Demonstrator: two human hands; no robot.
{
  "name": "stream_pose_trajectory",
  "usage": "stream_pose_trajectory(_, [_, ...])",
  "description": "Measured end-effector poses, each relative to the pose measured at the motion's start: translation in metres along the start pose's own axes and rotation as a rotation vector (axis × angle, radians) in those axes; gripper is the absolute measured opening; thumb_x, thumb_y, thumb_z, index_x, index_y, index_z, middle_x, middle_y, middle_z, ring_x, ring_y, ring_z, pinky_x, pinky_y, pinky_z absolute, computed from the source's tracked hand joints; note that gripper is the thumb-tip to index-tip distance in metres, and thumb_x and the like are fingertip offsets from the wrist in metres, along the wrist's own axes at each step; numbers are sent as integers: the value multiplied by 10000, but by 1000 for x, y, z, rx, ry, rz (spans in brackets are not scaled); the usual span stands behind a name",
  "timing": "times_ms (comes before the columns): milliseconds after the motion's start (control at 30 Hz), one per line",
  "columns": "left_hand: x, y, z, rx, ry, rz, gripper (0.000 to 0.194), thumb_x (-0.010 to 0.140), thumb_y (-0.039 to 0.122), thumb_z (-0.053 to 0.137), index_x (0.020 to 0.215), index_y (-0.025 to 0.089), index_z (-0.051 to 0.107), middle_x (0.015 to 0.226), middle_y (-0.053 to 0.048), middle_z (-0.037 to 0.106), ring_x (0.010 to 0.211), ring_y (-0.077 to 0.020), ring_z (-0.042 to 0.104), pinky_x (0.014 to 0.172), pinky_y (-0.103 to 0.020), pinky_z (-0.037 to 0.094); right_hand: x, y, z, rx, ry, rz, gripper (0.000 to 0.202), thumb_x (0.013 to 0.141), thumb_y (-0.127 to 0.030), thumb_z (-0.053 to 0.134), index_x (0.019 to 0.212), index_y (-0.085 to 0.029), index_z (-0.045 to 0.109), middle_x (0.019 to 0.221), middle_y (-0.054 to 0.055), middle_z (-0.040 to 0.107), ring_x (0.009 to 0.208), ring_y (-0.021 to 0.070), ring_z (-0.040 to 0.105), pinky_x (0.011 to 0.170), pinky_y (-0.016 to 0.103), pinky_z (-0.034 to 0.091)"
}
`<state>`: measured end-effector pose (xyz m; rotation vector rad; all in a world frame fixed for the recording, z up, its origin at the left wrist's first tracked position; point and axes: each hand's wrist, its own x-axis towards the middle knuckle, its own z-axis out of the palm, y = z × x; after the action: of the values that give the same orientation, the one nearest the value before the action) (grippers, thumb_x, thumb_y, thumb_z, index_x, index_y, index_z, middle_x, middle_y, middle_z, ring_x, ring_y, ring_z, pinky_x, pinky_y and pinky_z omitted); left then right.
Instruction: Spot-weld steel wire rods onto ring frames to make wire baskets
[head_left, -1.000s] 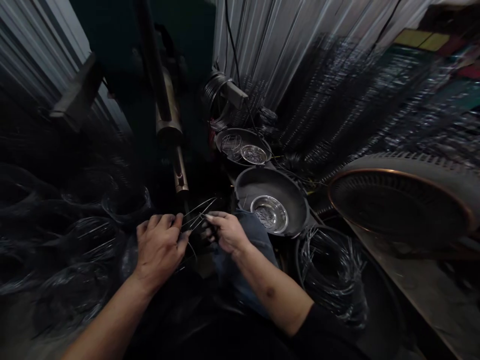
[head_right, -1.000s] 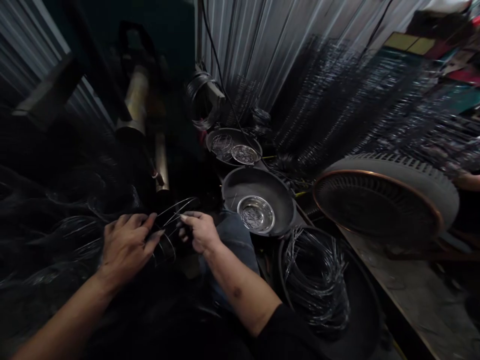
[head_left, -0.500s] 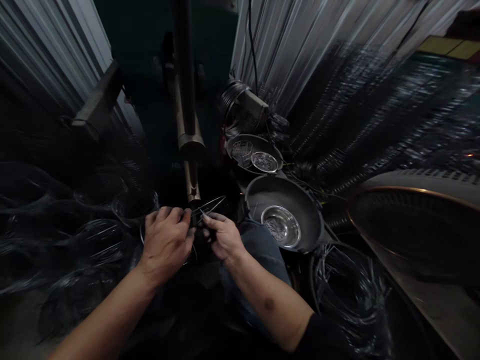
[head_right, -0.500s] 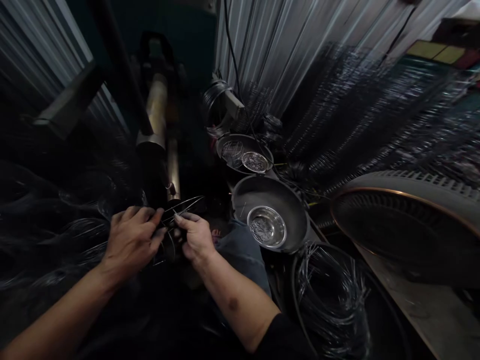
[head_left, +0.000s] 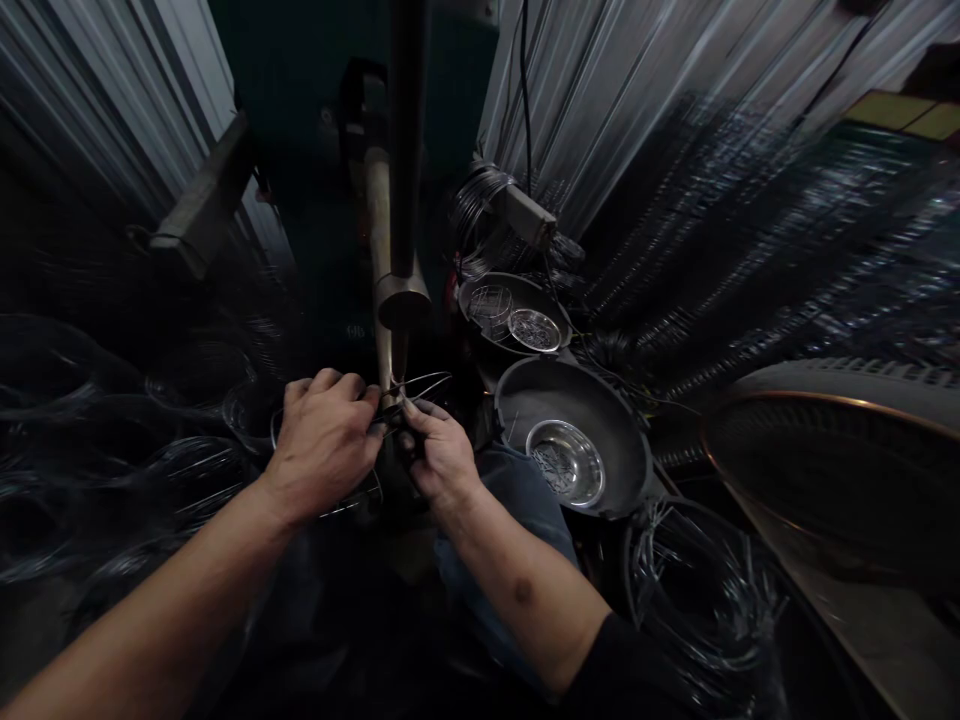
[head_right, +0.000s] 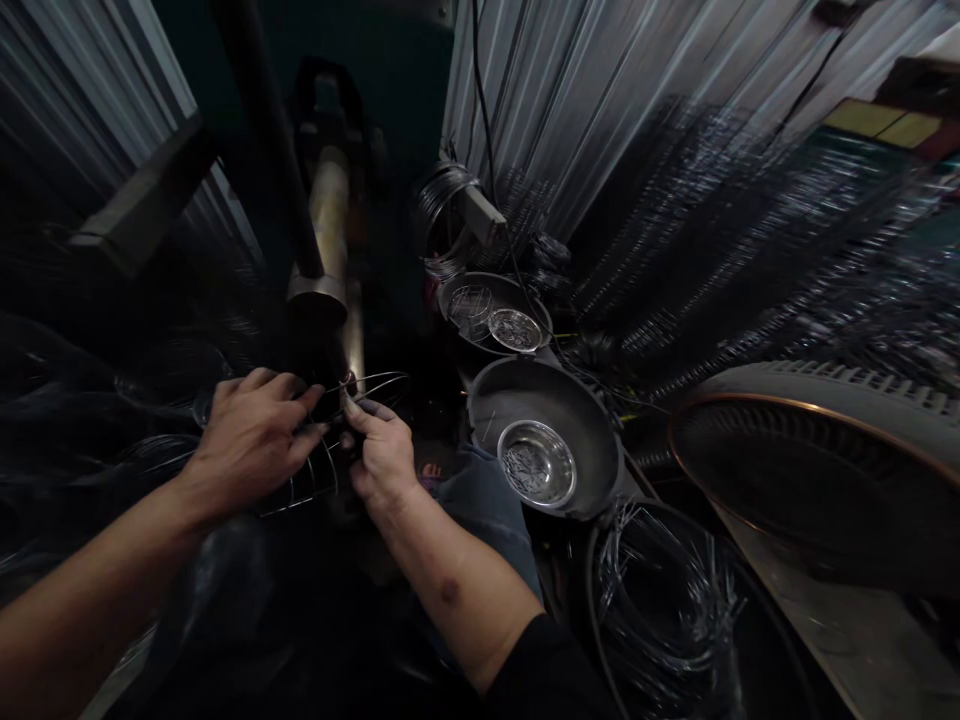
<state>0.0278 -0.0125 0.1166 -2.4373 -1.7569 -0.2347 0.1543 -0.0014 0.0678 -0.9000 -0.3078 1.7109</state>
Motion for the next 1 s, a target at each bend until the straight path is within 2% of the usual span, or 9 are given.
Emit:
stream_pose_trajectory(233, [14,-9,-6,-57,-129,-9,266,816,332,505,946,202,697,978,-81,629,1000,-292,508,818,-454,372,6,0,5,-23,20,18,129,649,-140,735,714,-155,625,633,-22,605,468,54,426,409,181,319])
stream_pose_trajectory(433, [18,-9,-10,-79,-138,1,237,815,332,503,863,203,696,964,-86,627,1001,-293,503,820,-457,363,6,0,7,-1,31,47,105,692,-146,702,735,-162,607,618,-33,598,425,46,394,403,184,321])
stream_pose_trajectory(533, [18,-9,-10,-73,-153,-1,231,813,333,502,821,211,698,949,-83,628,999,-288,508,817,-450,358,3,1,5,2,22,27,115,681,-152,698,748,-164,606,619,-30,604,448,56,432,412,181,326])
stream_pose_trajectory(633, [19,-10,-10,-56,-159,-18,265,823,351,488,889,217,706,981,-85,635,1018,-281,508,835,-444,350,-6,8,-1,-61,-4,-57,165,636,-177,717,780,-167,638,638,-29,622,500,72,488,456,190,373])
stream_pose_trajectory(733, [22,-13,-9,-37,-163,-55,301,831,382,480,930,212,708,1008,-91,642,1040,-283,501,837,-437,350,-18,19,-12,-158,8,-66,224,574,-193,737,784,-177,660,633,-34,630,541,90,524,514,205,418])
stream_pose_trajectory(1000, [31,-21,-9,-36,-187,-85,343,822,404,477,980,219,719,1046,-104,634,1063,-310,511,829,-453,372,-31,39,-32,-283,32,-45,244,536,-250,749,753,-193,654,602,-44,587,526,100,486,469,213,368])
